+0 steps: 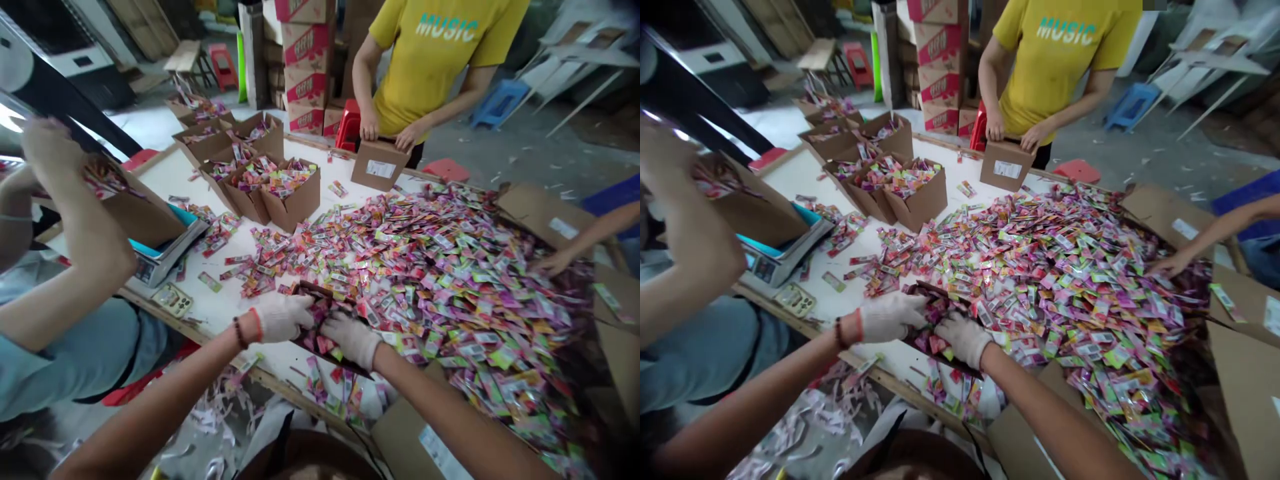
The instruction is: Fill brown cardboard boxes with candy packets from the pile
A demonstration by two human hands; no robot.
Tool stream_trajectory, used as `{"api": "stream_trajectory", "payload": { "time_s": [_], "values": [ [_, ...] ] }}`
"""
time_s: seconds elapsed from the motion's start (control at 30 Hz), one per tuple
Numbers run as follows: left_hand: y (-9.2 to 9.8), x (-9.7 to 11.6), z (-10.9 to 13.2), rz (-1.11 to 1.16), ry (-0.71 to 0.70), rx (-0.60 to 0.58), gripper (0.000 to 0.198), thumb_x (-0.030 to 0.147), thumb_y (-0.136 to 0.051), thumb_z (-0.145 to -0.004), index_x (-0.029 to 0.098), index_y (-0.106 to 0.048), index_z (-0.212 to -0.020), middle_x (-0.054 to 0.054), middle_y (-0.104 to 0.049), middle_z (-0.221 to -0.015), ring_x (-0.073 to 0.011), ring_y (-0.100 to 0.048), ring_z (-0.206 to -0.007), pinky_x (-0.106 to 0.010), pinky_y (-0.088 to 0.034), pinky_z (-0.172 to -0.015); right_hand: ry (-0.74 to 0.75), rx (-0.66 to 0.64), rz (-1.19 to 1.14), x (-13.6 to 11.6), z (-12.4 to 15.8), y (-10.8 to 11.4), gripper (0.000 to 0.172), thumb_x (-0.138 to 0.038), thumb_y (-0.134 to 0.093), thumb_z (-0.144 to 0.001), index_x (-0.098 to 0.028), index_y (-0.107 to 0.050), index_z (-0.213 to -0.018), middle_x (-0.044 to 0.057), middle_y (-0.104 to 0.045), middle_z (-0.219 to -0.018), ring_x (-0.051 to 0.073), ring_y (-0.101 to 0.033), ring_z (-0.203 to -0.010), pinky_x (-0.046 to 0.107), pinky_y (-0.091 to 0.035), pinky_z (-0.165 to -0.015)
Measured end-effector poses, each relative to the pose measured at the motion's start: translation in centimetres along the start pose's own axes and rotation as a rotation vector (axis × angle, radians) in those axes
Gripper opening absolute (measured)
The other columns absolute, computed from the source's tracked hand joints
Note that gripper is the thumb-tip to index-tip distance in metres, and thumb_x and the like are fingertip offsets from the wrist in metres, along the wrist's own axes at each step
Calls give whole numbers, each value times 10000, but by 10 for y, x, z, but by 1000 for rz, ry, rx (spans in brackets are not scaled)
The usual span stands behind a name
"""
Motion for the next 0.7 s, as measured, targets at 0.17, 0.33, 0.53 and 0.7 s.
{"api": "stream_trajectory", "payload": {
  "time_s": [0.17,0.33,0.53,0.7],
  "values": [
    [25,34,34,-116,-41,146,220,264,-452,-873,199,-662,-865,-49,-587,-899,-151,-558,-802,-247,-427,-756,11,36,-11,-19,32,9,559,-121,-544,-753,-211,-495,-1303,112,-480,-1336,315,-420,-1200,450,-406,-982],
    [-52,26,1,-335,-21,39,236,358,-519,-850,202,-681,-919,-89,-604,-982,-211,-571,-855,-315,-443,-739,-494,213,-44,10,86,51,587,-217,-667,-731,-203,-493,-1291,120,-418,-1358,272,-486,-1146,376,-406,-989],
    [-59,18,-15,-334,18,-53,149,279,-576,-770,197,-699,-795,-70,-637,-862,-187,-582,-748,-277,-422,-626,-653,108,232,34,97,39,281,-154,-489,-853,-188,-605,-1106,135,-548,-1119,290,-552,-972,392,-451,-812],
    [17,-22,52,-121,216,619,301,319,-394,-926,166,-617,-794,-46,-594,-849,-132,-556,-804,-232,-423,-737,-494,122,199,25,67,26,273,-87,-394,-901,-178,-627,-1009,92,-612,-1024,225,-553,-985,317,-421,-884]
  ]
}}
Point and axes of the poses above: each hand's wrist, its own z-axis away from the middle knuckle, its own y-axis out of the back of the hand, x = y × z, the point moved 6 cm from there along -z, towards the middle knuckle
